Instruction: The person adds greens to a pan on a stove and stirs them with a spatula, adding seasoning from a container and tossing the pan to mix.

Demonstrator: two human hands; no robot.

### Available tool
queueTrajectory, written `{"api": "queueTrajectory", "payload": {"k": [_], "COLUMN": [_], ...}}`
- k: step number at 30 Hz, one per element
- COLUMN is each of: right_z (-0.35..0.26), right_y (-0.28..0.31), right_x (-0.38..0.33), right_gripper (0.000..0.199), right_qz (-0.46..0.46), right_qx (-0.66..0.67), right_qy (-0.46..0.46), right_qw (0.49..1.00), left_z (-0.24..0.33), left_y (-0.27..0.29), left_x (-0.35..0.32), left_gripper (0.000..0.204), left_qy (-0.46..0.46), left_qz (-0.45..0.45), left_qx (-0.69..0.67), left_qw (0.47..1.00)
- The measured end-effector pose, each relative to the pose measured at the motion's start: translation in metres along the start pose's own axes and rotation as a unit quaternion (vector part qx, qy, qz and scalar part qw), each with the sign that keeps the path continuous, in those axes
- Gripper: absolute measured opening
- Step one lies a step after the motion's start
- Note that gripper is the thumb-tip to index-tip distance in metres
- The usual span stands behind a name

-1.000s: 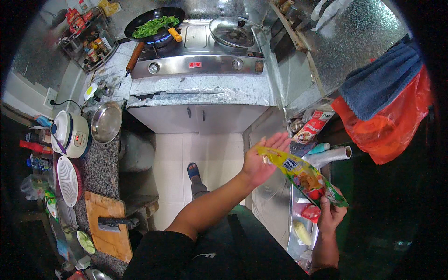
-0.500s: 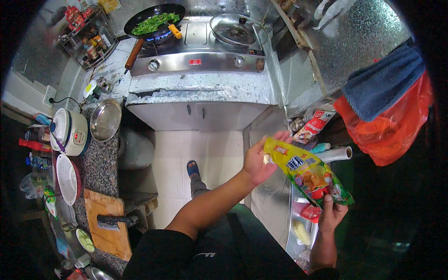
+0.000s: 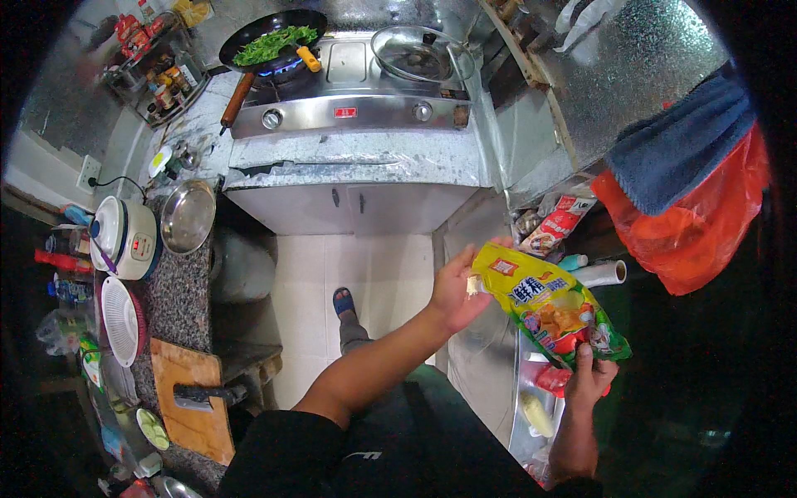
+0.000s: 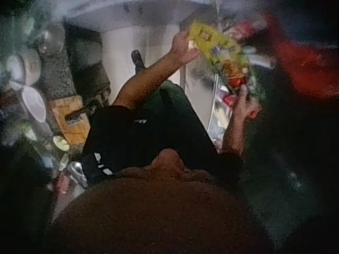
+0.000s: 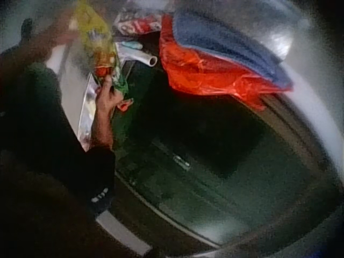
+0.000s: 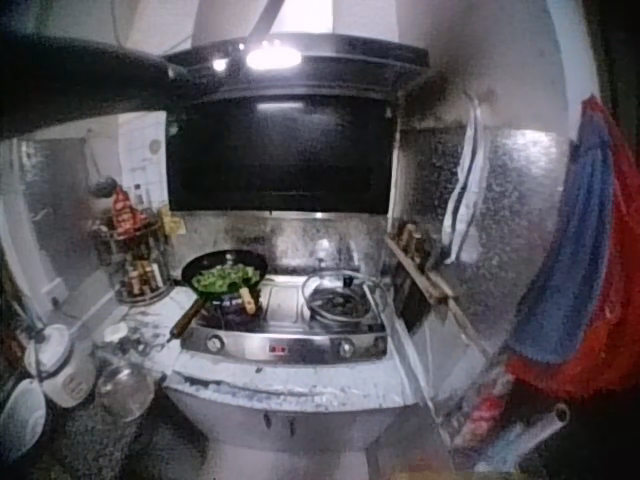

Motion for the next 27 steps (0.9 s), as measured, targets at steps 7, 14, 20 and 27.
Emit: {"api": "queueTrajectory", "payload": {"k": [7, 14, 20, 27], "right_z": [0.013, 0.036, 0.051, 0.161], "right_y": [0.006, 0.004, -0.002, -0.027], "right_x": [0.0, -0.001, -0.014, -0.119], "right_gripper": [0.018, 0.021, 0.027, 0.032], "right_qz": [-0.006, 0.04, 0.086, 0.124], "right_qx": [0.02, 0.149, 0.25, 0.474], "right_qy": [-0.039, -0.14, -0.297, -0.583], "right_qw": [0.999, 0.978, 0.918, 0.648], "left_z": [-0.003, -0.009, -0.017, -0.026], "left_y": [0.001, -0.001, -0.007, 0.0], "left_x": [-0.002, -0.002, -0.002, -0.001], "left_gripper": [0.038, 0.043, 0.046, 0.047], "left_qy": [0.008, 0.022, 0.036, 0.0], "left_qz": [0.045, 0.046, 0.031, 0.041], "left_qx": [0.01, 0.016, 0.051, 0.116], "left_qw": [0.999, 0.999, 0.998, 0.992]}}
Point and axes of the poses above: each hand's wrist, its own x-axis towards the middle knuckle, its own y-axis out of the back of the hand, z = x × y, the point moved 6 cm from there along x, towards the middle knuckle, and after that the axes turned 10 degrees about z, right-handed, at the moved point
